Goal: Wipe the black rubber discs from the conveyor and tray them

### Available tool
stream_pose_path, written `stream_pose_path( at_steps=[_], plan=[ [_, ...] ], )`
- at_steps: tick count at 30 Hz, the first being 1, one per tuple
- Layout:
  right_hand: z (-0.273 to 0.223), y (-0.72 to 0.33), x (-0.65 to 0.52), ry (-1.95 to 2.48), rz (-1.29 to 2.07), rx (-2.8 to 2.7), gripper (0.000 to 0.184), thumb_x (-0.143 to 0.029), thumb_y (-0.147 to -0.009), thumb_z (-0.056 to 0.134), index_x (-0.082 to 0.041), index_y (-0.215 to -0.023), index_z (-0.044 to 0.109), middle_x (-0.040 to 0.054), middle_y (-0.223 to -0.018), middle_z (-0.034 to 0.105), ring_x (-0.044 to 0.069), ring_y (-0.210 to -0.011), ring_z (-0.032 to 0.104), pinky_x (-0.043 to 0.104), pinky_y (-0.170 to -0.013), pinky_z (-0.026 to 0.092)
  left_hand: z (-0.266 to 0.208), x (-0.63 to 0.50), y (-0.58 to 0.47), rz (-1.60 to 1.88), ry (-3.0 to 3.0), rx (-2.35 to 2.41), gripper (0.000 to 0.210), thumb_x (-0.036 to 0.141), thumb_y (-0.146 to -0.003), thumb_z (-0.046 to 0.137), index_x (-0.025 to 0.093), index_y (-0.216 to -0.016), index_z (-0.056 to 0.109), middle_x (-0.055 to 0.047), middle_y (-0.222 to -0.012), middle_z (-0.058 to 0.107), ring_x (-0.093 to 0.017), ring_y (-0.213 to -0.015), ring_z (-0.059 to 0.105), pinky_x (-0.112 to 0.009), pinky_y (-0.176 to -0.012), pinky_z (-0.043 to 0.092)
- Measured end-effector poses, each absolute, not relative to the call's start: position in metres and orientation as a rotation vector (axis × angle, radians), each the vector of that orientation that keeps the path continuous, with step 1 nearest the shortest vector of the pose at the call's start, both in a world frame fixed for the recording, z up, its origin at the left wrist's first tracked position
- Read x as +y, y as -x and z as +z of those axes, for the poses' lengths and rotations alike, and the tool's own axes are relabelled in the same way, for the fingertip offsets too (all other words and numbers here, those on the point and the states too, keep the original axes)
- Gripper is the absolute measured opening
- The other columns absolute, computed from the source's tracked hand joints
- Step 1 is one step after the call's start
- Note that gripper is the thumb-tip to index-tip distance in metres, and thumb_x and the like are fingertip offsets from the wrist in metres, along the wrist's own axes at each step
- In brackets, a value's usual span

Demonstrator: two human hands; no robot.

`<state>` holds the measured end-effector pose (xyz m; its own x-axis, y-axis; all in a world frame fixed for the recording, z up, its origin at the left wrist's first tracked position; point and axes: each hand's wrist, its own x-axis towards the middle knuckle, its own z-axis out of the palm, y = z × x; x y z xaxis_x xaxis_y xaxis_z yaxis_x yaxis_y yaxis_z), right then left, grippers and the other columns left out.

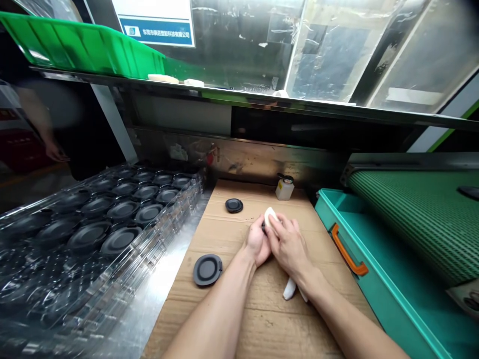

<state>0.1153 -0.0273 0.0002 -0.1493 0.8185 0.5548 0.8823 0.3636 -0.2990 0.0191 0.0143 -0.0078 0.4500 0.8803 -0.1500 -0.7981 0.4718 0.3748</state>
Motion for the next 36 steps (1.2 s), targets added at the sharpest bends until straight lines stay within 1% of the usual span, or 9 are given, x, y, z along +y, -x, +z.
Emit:
stream_pose_path(
  at_steps=[6,10,14,19,22,26,31,33,36],
  plan=[
    [0.0,-0.116,-0.024,1.455,-0.076,-1.977,0.034,-0.033,-0.094,0.046,-0.027,-0.123,0.062,0.0082,-0.128,0.054,0.025,-0.102,0.05,0.04,-0.088,0.044,-0.007,0.014,-0.019,1.071,-0.261,0.369,0.034,0.035,-0.094,0.04,0.012,-0.106,0.062,-0.015,-0.119,0.066,-0.025,-0.111,0.062,-0.04,-0.102,0.045],
    [0.003,-0.113,-0.025,1.541,-0.118,-1.894,0.03,-0.033,-0.095,0.044,-0.025,-0.115,0.066,0.0092,-0.119,0.059,0.024,-0.099,0.05,0.04,-0.087,0.044,-0.007,0.014,-0.018,1.067,-0.256,0.371,0.034,0.033,-0.095,0.041,0.009,-0.105,0.063,-0.017,-0.116,0.067,-0.023,-0.11,0.063,-0.035,-0.102,0.045],
    [0.007,-0.112,-0.029,1.532,-0.071,-2.005,0.032,-0.034,-0.095,0.045,-0.029,-0.122,0.062,0.0088,-0.122,0.055,0.024,-0.099,0.049,0.036,-0.08,0.046,-0.009,0.016,-0.018,1.069,-0.254,0.421,0.036,0.036,-0.096,0.039,0.01,-0.1,0.063,-0.016,-0.11,0.069,-0.024,-0.104,0.065,-0.038,-0.099,0.047],
    [0.008,-0.117,-0.026,1.654,-0.108,-1.927,0.029,-0.033,-0.095,0.044,-0.026,-0.115,0.064,0.0109,-0.111,0.057,0.025,-0.097,0.049,0.036,-0.08,0.046,-0.011,0.016,-0.02,1.083,-0.283,0.456,0.037,0.035,-0.097,0.037,0.009,-0.096,0.064,-0.015,-0.1,0.071,-0.023,-0.1,0.066,-0.037,-0.095,0.05],
    [0.007,-0.117,-0.026,1.585,-0.095,-1.998,0.031,-0.033,-0.094,0.046,-0.027,-0.121,0.061,0.0116,-0.118,0.055,0.026,-0.1,0.049,0.036,-0.079,0.047,-0.01,0.018,-0.019,1.093,-0.253,0.479,0.036,0.035,-0.096,0.038,0.01,-0.092,0.063,-0.015,-0.097,0.071,-0.023,-0.097,0.067,-0.036,-0.093,0.051],
    [0.004,-0.114,-0.027,1.629,-0.118,-1.916,0.029,-0.032,-0.094,0.045,-0.026,-0.116,0.063,0.013,-0.112,0.057,0.027,-0.097,0.049,0.039,-0.079,0.047,-0.009,0.019,-0.017,1.136,-0.264,0.509,0.034,0.032,-0.096,0.038,0.01,-0.091,0.063,-0.015,-0.095,0.071,-0.023,-0.095,0.067,-0.037,-0.091,0.052],
    [0.005,-0.115,-0.029,1.508,-0.104,-2.002,0.031,-0.031,-0.094,0.047,-0.029,-0.121,0.061,0.0103,-0.119,0.055,0.026,-0.1,0.049,0.039,-0.081,0.049,-0.011,0.018,-0.018,1.101,-0.321,0.505,0.035,0.035,-0.095,0.04,0.009,-0.094,0.064,-0.017,-0.102,0.07,-0.024,-0.098,0.066,-0.036,-0.092,0.052],
    [0.008,-0.119,-0.028,1.532,-0.103,-1.982,0.03,-0.03,-0.094,0.046,-0.028,-0.118,0.063,0.0101,-0.116,0.057,0.026,-0.1,0.049,0.039,-0.082,0.048,-0.012,0.018,-0.021,1.14,-0.383,0.524,0.031,0.031,-0.095,0.044,0.009,-0.093,0.065,-0.016,-0.099,0.071,-0.023,-0.098,0.066,-0.034,-0.093,0.051],
    [0.011,-0.126,-0.027,1.51,-0.064,-2.051,0.031,-0.029,-0.094,0.046,-0.028,-0.121,0.061,0.0098,-0.122,0.055,0.026,-0.104,0.048,0.039,-0.084,0.047,-0.013,0.018,-0.023,1.11,-0.412,0.538,0.032,0.032,-0.095,0.043,0.009,-0.09,0.065,-0.015,-0.095,0.071,-0.022,-0.096,0.067,-0.034,-0.092,0.051]
  ],
)
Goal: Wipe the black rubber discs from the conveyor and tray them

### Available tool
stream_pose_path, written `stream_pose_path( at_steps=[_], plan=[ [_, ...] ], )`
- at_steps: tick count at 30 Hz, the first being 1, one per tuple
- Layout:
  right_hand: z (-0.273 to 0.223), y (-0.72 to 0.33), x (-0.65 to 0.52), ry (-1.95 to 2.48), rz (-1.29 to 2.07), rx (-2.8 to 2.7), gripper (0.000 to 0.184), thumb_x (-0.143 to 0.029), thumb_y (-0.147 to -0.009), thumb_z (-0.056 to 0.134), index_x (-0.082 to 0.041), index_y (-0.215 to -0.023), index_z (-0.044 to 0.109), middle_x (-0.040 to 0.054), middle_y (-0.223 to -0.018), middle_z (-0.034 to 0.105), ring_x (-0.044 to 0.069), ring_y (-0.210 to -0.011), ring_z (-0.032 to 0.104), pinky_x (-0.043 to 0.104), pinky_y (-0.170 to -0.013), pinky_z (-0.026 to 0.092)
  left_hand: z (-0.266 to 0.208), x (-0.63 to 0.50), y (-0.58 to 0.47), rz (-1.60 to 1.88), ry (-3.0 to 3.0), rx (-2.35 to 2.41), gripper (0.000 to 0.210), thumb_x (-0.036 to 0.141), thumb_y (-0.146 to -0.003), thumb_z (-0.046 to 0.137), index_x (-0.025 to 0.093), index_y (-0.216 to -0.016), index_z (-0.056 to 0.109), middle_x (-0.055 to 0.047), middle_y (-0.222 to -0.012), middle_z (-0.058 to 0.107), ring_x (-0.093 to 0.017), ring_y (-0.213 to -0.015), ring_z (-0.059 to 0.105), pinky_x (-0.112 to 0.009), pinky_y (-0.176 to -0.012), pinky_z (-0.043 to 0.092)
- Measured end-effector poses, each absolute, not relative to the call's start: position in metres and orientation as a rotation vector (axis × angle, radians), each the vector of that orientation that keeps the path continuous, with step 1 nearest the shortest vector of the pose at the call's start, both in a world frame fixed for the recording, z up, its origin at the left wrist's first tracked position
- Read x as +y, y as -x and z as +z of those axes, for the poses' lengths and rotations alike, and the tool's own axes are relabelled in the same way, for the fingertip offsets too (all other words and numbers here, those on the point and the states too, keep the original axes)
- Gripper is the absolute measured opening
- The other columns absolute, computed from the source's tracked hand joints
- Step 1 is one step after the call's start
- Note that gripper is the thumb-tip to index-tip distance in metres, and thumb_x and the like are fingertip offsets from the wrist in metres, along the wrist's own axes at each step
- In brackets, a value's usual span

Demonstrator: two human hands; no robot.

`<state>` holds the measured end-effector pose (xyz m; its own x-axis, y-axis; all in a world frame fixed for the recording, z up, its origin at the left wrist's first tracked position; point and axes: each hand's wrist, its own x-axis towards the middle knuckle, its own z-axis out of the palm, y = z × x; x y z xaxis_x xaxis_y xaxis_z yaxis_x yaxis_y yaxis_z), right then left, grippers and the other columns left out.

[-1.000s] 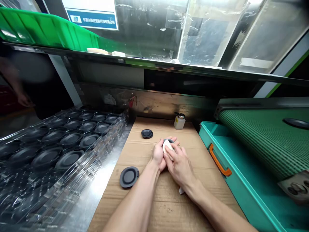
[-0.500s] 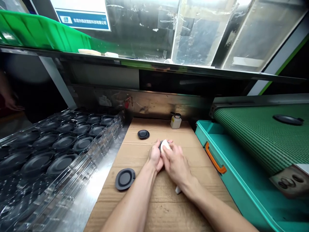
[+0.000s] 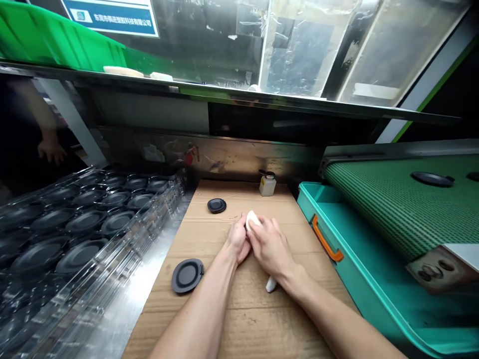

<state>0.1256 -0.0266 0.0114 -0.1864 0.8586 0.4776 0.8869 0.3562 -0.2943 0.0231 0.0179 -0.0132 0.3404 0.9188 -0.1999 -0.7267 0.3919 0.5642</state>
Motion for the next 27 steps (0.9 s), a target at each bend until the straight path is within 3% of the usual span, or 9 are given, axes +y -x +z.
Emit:
stream_pose_path(
  at_steps=[5,10,14,19,27],
  plan=[
    [0.011,-0.123,-0.031,1.601,-0.094,-1.985,0.029,-0.03,-0.095,0.043,-0.025,-0.116,0.063,0.0118,-0.115,0.057,0.027,-0.101,0.049,0.041,-0.082,0.047,-0.012,0.018,-0.022,1.105,-0.4,0.537,0.031,0.032,-0.095,0.044,0.01,-0.088,0.064,-0.015,-0.094,0.071,-0.022,-0.094,0.067,-0.035,-0.09,0.052],
    [0.006,-0.124,-0.025,1.523,-0.104,-2.039,0.029,-0.031,-0.094,0.046,-0.027,-0.118,0.061,0.0109,-0.122,0.055,0.027,-0.103,0.049,0.039,-0.08,0.047,-0.01,0.02,-0.016,1.067,-0.357,0.508,0.035,0.035,-0.096,0.041,0.009,-0.093,0.064,-0.016,-0.097,0.071,-0.023,-0.094,0.067,-0.037,-0.089,0.053],
    [0.003,-0.144,-0.01,1.553,-0.087,-1.868,0.032,-0.034,-0.092,0.049,-0.022,-0.12,0.059,0.0114,-0.114,0.058,0.027,-0.102,0.051,0.04,-0.086,0.046,-0.008,0.023,-0.014,1.086,-0.342,0.511,0.036,0.033,-0.096,0.038,0.007,-0.099,0.063,-0.016,-0.096,0.07,-0.022,-0.089,0.068,-0.038,-0.087,0.053],
    [-0.001,-0.147,-0.016,1.396,0.111,-1.832,0.054,-0.034,-0.08,0.065,-0.02,-0.129,0.05,0.0115,-0.117,0.057,0.026,-0.107,0.054,0.04,-0.094,0.045,-0.006,0.027,-0.014,1.148,-0.277,0.526,0.038,0.034,-0.097,0.035,0.008,-0.103,0.062,-0.017,-0.1,0.07,-0.024,-0.094,0.067,-0.04,-0.089,0.052],
    [0.014,-0.142,-0.026,1.378,0.517,-1.927,0.048,-0.032,-0.079,0.063,-0.026,-0.126,0.054,0.0033,-0.113,0.066,0.021,-0.097,0.062,0.033,-0.086,0.048,-0.002,0.026,-0.011,1.141,-0.216,0.514,0.038,0.035,-0.096,0.037,0.009,-0.115,0.056,-0.02,-0.115,0.066,-0.028,-0.103,0.066,-0.046,-0.095,0.049]
  ],
)
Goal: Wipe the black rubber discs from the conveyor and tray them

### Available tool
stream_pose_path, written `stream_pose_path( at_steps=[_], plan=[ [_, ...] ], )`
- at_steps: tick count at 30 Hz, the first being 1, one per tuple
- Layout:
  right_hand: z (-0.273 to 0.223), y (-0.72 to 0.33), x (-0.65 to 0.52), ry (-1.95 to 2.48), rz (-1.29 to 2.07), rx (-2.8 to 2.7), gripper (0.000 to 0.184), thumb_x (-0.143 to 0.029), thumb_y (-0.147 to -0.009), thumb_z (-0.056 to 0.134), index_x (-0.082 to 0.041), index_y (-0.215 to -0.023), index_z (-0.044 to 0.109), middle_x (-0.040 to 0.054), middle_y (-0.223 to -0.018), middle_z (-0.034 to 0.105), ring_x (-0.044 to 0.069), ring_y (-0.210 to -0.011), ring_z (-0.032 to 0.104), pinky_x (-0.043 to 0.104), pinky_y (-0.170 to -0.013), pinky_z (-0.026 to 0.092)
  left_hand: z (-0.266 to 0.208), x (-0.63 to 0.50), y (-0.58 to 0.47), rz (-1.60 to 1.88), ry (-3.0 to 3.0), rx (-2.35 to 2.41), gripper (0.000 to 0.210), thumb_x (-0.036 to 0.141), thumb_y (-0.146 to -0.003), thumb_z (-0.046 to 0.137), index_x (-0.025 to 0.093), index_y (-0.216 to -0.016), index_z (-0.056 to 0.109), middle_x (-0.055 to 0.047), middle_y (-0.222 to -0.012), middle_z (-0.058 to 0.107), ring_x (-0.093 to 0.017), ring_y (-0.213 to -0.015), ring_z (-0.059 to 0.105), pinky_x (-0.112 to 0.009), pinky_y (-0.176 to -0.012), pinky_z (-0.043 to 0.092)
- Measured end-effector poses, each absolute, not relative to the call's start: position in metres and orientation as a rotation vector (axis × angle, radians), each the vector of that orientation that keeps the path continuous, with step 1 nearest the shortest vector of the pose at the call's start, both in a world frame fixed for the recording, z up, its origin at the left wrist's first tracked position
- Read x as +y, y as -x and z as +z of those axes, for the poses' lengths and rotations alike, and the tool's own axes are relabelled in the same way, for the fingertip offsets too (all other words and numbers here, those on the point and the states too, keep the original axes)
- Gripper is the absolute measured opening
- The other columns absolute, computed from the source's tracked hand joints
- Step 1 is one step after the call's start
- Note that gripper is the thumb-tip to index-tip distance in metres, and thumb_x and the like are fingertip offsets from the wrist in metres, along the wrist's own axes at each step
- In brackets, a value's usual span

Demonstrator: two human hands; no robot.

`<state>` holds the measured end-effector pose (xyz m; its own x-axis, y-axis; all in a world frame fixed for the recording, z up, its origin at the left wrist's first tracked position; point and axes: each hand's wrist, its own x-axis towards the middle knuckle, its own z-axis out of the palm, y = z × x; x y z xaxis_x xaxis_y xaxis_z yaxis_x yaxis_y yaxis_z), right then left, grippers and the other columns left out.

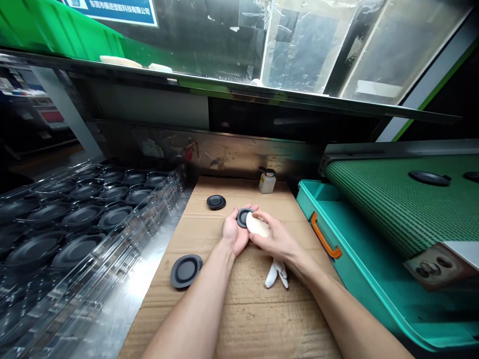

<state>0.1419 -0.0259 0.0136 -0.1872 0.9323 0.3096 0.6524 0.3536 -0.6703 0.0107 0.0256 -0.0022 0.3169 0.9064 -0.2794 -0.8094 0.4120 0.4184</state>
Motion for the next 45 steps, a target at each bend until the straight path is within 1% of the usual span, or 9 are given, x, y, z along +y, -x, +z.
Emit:
stream_pose_path(
  at_steps=[5,8,16,22,28,32,37,41,45],
  plan=[
    [0.015,-0.141,-0.025,1.394,0.518,-1.817,0.031,-0.039,-0.089,0.053,-0.025,-0.115,0.061,0.0033,-0.107,0.069,0.02,-0.094,0.064,0.032,-0.083,0.047,-0.001,0.021,-0.015,1.101,-0.264,0.485,0.038,0.033,-0.096,0.036,0.008,-0.113,0.059,-0.019,-0.112,0.067,-0.027,-0.102,0.066,-0.045,-0.094,0.049],
    [0.012,-0.141,-0.022,1.387,0.51,-1.741,0.027,-0.038,-0.092,0.047,-0.023,-0.106,0.065,0.0026,-0.097,0.07,0.019,-0.087,0.065,0.029,-0.079,0.047,-0.004,0.017,-0.02,1.118,-0.419,0.504,0.032,0.032,-0.094,0.045,0.011,-0.11,0.063,-0.016,-0.106,0.069,-0.025,-0.099,0.066,-0.041,-0.094,0.05],
    [0.014,-0.155,-0.014,1.358,0.878,-1.849,0.027,-0.033,-0.086,0.054,-0.017,-0.096,0.072,0.003,-0.084,0.071,0.017,-0.072,0.063,0.024,-0.062,0.045,-0.006,0.015,-0.02,1.095,-0.424,0.58,0.034,0.035,-0.094,0.043,0.009,-0.104,0.063,-0.019,-0.114,0.066,-0.027,-0.1,0.066,-0.045,-0.095,0.049],
    [0.017,-0.157,-0.016,1.453,0.417,-1.853,0.029,-0.031,-0.089,0.05,-0.025,-0.11,0.069,0.003,-0.101,0.072,0.021,-0.091,0.064,0.03,-0.081,0.046,-0.007,0.015,-0.022,1.121,-0.42,0.575,0.032,0.033,-0.095,0.042,0.01,-0.103,0.062,-0.018,-0.105,0.068,-0.026,-0.098,0.066,-0.044,-0.093,0.05],
    [0.022,-0.156,-0.017,1.442,0.505,-2.054,0.023,-0.031,-0.087,0.052,-0.024,-0.091,0.074,-0.0008,-0.08,0.072,0.016,-0.071,0.063,0.024,-0.065,0.043,-0.009,0.017,-0.021,1.085,-0.387,0.56,0.035,0.033,-0.096,0.04,0.007,-0.105,0.061,-0.02,-0.108,0.067,-0.027,-0.097,0.066,-0.043,-0.091,0.052],
    [0.023,-0.158,-0.018,1.52,0.353,-1.892,0.027,-0.032,-0.089,0.051,-0.026,-0.106,0.07,0.0011,-0.096,0.073,0.018,-0.083,0.065,0.025,-0.074,0.045,-0.01,0.017,-0.022,1.106,-0.402,0.564,0.033,0.032,-0.095,0.041,0.008,-0.104,0.061,-0.018,-0.102,0.068,-0.025,-0.091,0.067,-0.043,-0.088,0.052],
    [0.02,-0.15,-0.015,1.514,0.386,-1.961,0.022,-0.035,-0.088,0.053,-0.027,-0.098,0.071,-0.0006,-0.09,0.073,0.017,-0.08,0.066,0.024,-0.071,0.045,-0.01,0.016,-0.024,1.077,-0.394,0.549,0.035,0.033,-0.096,0.04,0.007,-0.101,0.062,-0.018,-0.099,0.068,-0.025,-0.092,0.067,-0.042,-0.088,0.052],
    [0.018,-0.15,-0.014,1.636,0.107,-1.653,0.029,-0.038,-0.094,0.046,-0.025,-0.112,0.065,0.0043,-0.104,0.071,0.02,-0.092,0.065,0.028,-0.079,0.045,-0.004,0.014,-0.026,1.018,-0.376,0.481,0.037,0.031,-0.097,0.035,0.007,-0.099,0.063,-0.017,-0.099,0.069,-0.024,-0.092,0.066,-0.041,-0.087,0.053],
    [0.017,-0.15,-0.015,1.504,0.199,-1.499,0.031,-0.042,-0.094,0.045,-0.023,-0.112,0.063,0.0043,-0.101,0.071,0.019,-0.09,0.065,0.026,-0.076,0.046,0.0,0.015,-0.023,1.017,-0.301,0.396,0.036,0.028,-0.095,0.033,0.008,-0.092,0.063,-0.016,-0.094,0.069,-0.026,-0.091,0.066,-0.046,-0.084,0.054]
  ],
)
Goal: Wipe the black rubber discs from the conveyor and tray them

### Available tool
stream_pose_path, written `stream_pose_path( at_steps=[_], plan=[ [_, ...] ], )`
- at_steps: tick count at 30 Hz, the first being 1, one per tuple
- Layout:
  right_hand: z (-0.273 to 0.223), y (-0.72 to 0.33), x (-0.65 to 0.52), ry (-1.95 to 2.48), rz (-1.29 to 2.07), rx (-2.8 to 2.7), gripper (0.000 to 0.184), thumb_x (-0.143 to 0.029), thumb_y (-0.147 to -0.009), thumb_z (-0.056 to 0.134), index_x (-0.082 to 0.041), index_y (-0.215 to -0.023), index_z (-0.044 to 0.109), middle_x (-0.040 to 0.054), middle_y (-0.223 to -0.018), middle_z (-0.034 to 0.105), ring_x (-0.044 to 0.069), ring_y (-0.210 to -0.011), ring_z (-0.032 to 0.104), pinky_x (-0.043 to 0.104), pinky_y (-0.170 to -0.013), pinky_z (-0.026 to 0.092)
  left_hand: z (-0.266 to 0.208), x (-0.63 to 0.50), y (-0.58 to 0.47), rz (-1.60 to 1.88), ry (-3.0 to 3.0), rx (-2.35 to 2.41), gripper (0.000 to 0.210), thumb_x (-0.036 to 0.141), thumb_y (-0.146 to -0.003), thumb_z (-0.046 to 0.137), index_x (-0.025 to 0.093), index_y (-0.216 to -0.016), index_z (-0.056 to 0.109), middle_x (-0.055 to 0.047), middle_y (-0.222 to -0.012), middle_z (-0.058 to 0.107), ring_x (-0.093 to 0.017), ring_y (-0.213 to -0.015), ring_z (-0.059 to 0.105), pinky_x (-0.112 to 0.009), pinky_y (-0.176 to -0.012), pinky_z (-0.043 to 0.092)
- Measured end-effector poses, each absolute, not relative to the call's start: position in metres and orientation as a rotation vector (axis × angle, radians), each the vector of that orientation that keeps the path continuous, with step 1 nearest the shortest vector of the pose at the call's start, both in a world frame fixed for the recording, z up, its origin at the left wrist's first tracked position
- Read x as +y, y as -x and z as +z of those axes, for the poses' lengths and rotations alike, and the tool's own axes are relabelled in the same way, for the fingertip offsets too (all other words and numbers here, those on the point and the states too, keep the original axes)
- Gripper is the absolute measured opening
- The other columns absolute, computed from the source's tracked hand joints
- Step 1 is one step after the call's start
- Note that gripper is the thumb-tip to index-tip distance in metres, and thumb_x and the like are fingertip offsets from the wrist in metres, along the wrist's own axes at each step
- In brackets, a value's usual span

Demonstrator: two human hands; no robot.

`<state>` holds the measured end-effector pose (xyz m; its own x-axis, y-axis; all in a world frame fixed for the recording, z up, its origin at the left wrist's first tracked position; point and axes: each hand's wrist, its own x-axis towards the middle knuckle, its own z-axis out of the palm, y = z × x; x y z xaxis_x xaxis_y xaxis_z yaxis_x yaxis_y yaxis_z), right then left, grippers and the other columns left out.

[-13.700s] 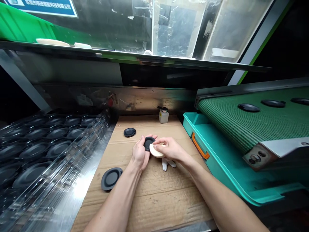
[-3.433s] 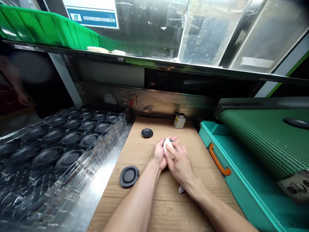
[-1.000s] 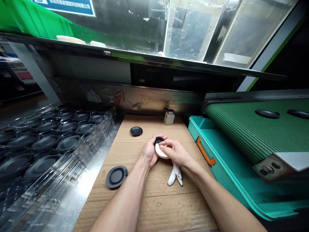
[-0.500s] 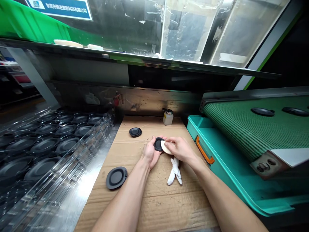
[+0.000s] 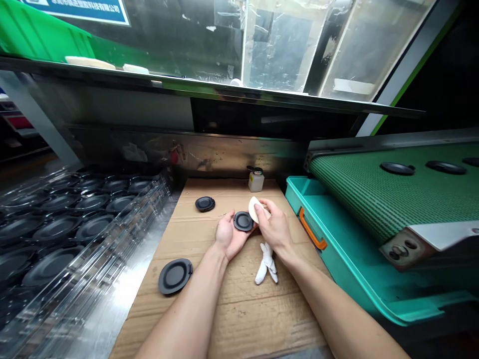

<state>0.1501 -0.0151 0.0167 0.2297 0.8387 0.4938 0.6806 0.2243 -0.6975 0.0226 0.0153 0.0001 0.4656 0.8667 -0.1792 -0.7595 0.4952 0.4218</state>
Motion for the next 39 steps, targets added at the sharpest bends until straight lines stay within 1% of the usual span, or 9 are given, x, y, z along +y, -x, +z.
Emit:
stream_pose_path(
  at_steps=[5,9,13,18,22,27,32,36,39],
  plan=[
    [0.017,-0.146,-0.019,1.435,0.392,-1.525,0.029,-0.04,-0.09,0.053,-0.021,-0.108,0.066,0.0027,-0.09,0.071,0.017,-0.078,0.064,0.025,-0.07,0.046,0.001,0.018,-0.019,1.015,-0.252,0.389,0.029,0.021,-0.09,0.037,0.008,-0.089,0.063,-0.017,-0.093,0.068,-0.027,-0.092,0.066,-0.047,-0.086,0.054],
    [0.017,-0.144,-0.023,1.359,0.53,-1.718,0.024,-0.033,-0.086,0.055,-0.023,-0.102,0.069,0.0,-0.091,0.071,0.015,-0.078,0.063,0.024,-0.073,0.045,0.0,0.017,-0.02,1.017,-0.265,0.433,0.028,0.022,-0.088,0.043,0.006,-0.099,0.063,-0.019,-0.101,0.068,-0.027,-0.095,0.066,-0.044,-0.09,0.052],
    [0.017,-0.146,-0.023,1.402,0.681,-1.799,0.023,-0.032,-0.084,0.056,-0.019,-0.095,0.072,-0.0007,-0.076,0.069,0.014,-0.066,0.058,0.023,-0.062,0.042,-0.001,0.014,-0.022,1.002,-0.298,0.454,0.029,0.024,-0.089,0.047,0.01,-0.11,0.06,-0.017,-0.108,0.067,-0.027,-0.096,0.067,-0.044,-0.091,0.051],
    [0.017,-0.146,-0.019,1.452,0.564,-1.667,0.023,-0.029,-0.083,0.054,-0.018,-0.093,0.072,0.0011,-0.08,0.07,0.015,-0.071,0.06,0.024,-0.066,0.043,-0.001,0.011,-0.026,1.027,-0.343,0.48,0.03,0.025,-0.091,0.044,0.009,-0.111,0.06,-0.016,-0.098,0.069,-0.026,-0.092,0.067,-0.042,-0.089,0.051],
    [0.021,-0.147,-0.018,1.417,0.79,-1.733,0.022,-0.029,-0.08,0.055,-0.016,-0.084,0.073,0.0017,-0.075,0.069,0.015,-0.066,0.059,0.023,-0.058,0.041,-0.004,0.011,-0.026,1.003,-0.368,0.508,0.032,0.027,-0.091,0.044,0.009,-0.111,0.061,-0.016,-0.098,0.069,-0.026,-0.091,0.067,-0.041,-0.087,0.052],
    [0.027,-0.15,-0.014,1.412,0.65,-1.617,0.025,-0.028,-0.081,0.054,-0.014,-0.088,0.073,0.0045,-0.083,0.071,0.017,-0.075,0.062,0.023,-0.064,0.043,-0.007,0.01,-0.029,0.981,-0.448,0.413,0.028,0.025,-0.091,0.046,0.007,-0.099,0.065,-0.016,-0.098,0.069,-0.024,-0.093,0.066,-0.036,-0.089,0.051],
    [0.029,-0.152,-0.017,1.451,0.846,-1.729,0.023,-0.028,-0.077,0.056,-0.013,-0.076,0.073,0.0034,-0.073,0.069,0.016,-0.066,0.06,0.022,-0.057,0.041,-0.007,0.011,-0.029,0.983,-0.399,0.519,0.031,0.027,-0.092,0.041,0.007,-0.095,0.065,-0.016,-0.092,0.07,-0.026,-0.09,0.066,-0.039,-0.087,0.051],
    [0.032,-0.153,-0.021,1.402,0.81,-1.655,0.024,-0.025,-0.077,0.053,-0.014,-0.082,0.074,0.0033,-0.084,0.072,0.017,-0.076,0.063,0.023,-0.066,0.045,-0.009,0.011,-0.03,1.005,-0.431,0.493,0.029,0.025,-0.091,0.042,0.008,-0.095,0.065,-0.015,-0.094,0.07,-0.025,-0.092,0.066,-0.038,-0.089,0.051],
    [0.031,-0.151,-0.019,1.362,0.855,-1.754,0.023,-0.025,-0.077,0.054,-0.014,-0.076,0.074,0.004,-0.085,0.072,0.019,-0.08,0.064,0.024,-0.069,0.047,-0.009,0.011,-0.03,1.001,-0.427,0.517,0.029,0.026,-0.091,0.043,0.008,-0.096,0.065,-0.016,-0.094,0.069,-0.025,-0.092,0.066,-0.038,-0.089,0.051]
  ],
)
